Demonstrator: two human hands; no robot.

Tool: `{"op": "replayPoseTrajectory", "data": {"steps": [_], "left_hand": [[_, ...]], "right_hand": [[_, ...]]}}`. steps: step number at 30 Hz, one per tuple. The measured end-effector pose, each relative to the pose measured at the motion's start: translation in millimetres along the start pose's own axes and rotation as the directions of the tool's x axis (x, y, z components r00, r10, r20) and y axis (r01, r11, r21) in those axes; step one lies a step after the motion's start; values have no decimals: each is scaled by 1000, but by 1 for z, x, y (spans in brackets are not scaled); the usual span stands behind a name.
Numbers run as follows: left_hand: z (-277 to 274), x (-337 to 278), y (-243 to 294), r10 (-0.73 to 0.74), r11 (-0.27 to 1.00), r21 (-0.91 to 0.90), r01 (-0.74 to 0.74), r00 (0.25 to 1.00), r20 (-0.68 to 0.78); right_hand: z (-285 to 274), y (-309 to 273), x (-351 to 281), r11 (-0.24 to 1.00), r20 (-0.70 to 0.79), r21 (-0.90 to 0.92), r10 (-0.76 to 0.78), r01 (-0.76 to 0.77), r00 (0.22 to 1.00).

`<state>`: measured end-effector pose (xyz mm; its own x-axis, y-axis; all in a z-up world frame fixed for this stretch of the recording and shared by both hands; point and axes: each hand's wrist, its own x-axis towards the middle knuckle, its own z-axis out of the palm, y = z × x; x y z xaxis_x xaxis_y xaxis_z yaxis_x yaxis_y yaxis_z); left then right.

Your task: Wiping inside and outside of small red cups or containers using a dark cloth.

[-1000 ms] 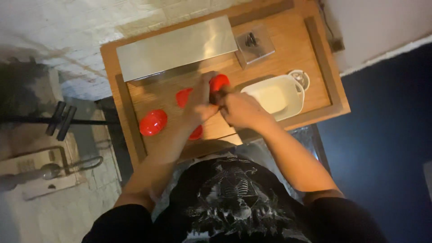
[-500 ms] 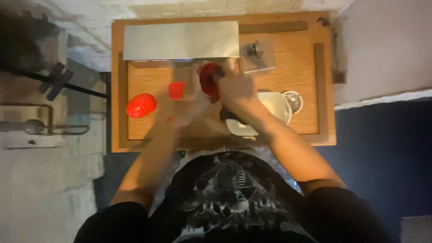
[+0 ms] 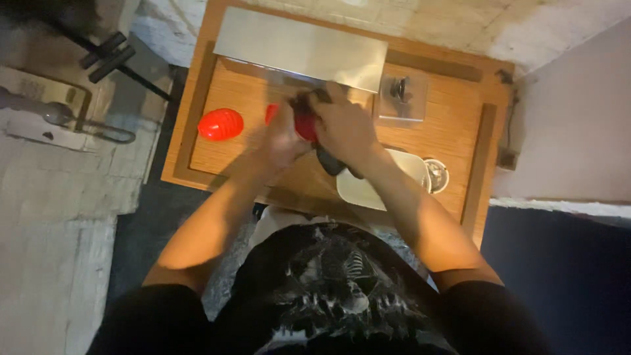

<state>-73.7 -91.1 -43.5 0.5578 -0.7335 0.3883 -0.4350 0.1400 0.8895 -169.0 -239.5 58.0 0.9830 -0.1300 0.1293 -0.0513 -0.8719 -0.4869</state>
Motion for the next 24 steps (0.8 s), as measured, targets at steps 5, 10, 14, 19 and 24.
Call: {"op": "replayPoseTrajectory", "data": {"steps": [5, 10, 14, 19, 24], "left_hand": [[-37, -24, 22, 67, 963, 261, -72, 997, 27], [-69, -47, -5, -240, 957, 176, 232, 970, 27], [-102, -44, -2, -240, 946, 211, 247, 969, -59], [-149, -51, -10, -59, 996, -67, 66, 993, 98], [-190, -71, -55, 25, 980, 195, -30, 999, 23]], "right_hand": [[37, -17, 8, 972, 331, -206, -41, 115, 943], [66, -32, 25, 972, 372, -6, -218, 237, 903], [79, -54, 53, 966, 339, -220, -56, 137, 939], [51, -121, 65, 954, 362, -173, 293, -245, 885], [96, -156, 84, 987, 384, -104, 155, -124, 910]]}}
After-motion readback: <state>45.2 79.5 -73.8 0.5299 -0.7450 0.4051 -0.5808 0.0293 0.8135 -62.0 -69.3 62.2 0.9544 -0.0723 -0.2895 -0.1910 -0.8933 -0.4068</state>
